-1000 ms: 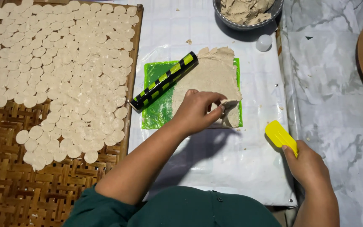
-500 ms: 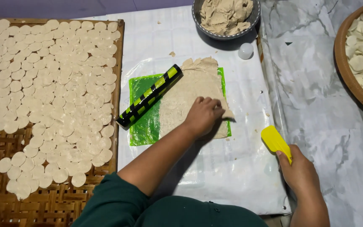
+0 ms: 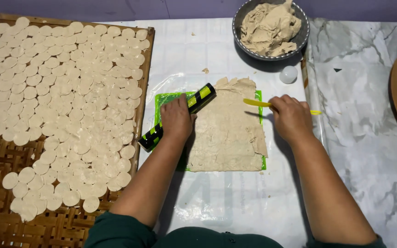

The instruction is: Flattening dough using a rolling pin and scraping edges with a spatula on a preparation table.

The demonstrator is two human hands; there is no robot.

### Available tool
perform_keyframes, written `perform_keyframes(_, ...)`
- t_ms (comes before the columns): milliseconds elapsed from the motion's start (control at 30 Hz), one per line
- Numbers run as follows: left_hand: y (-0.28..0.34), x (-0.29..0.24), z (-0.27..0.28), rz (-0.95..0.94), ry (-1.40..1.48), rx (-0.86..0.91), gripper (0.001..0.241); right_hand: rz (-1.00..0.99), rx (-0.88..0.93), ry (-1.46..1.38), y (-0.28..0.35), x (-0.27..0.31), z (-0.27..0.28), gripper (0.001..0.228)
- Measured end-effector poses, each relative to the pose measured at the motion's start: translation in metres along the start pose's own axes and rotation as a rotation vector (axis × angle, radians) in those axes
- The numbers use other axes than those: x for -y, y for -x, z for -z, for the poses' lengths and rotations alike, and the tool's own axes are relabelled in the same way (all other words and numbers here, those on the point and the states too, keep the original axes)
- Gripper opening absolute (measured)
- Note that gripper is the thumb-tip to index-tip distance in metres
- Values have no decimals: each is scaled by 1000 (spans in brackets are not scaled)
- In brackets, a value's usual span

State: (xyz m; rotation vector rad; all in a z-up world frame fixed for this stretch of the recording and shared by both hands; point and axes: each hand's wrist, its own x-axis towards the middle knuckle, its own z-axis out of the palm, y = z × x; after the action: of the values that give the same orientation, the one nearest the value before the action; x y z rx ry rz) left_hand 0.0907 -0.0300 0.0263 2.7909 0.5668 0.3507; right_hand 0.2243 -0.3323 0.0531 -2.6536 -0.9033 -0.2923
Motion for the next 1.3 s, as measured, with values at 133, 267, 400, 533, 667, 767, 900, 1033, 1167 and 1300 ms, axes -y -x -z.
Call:
perform_keyframes(133,-7,18,-8,24,-17,9,62,77,27,96,-58,21,-26,9)
perform_keyframes(267,-1,11,20,80,112,-198,59,146,150,99,-97,52,-39,16)
perform_keyframes(400,4,9,25,129,151,-161,57,192,277,100,-120,80,-58,17)
perform_keyframes(533,9,4,17,133,177,-145,56,203,312,85,-125,97,-72,16)
perform_keyframes(667,10,-5,20,172,166,-74,59,217,347,72,-125,102,-79,15)
perform_keyframes(767,15,-13,18,155,176,-26,61,206,354,116,-123,91,-73,14)
perform_keyframes(900,31,-31,13,41,195,71,59,201,290,254,-116,47,-64,16)
perform_keyframes(1033,45,-50,-2,-35,219,188,60,147,354,279,-101,0,-37,16)
perform_keyframes(1167,42,-68,-4,-137,154,314,60,135,277,416,-83,-41,-28,25)
perform_keyframes(1300,14,-81,12,-228,57,329,50,-12,291,412,-64,-54,-21,20)
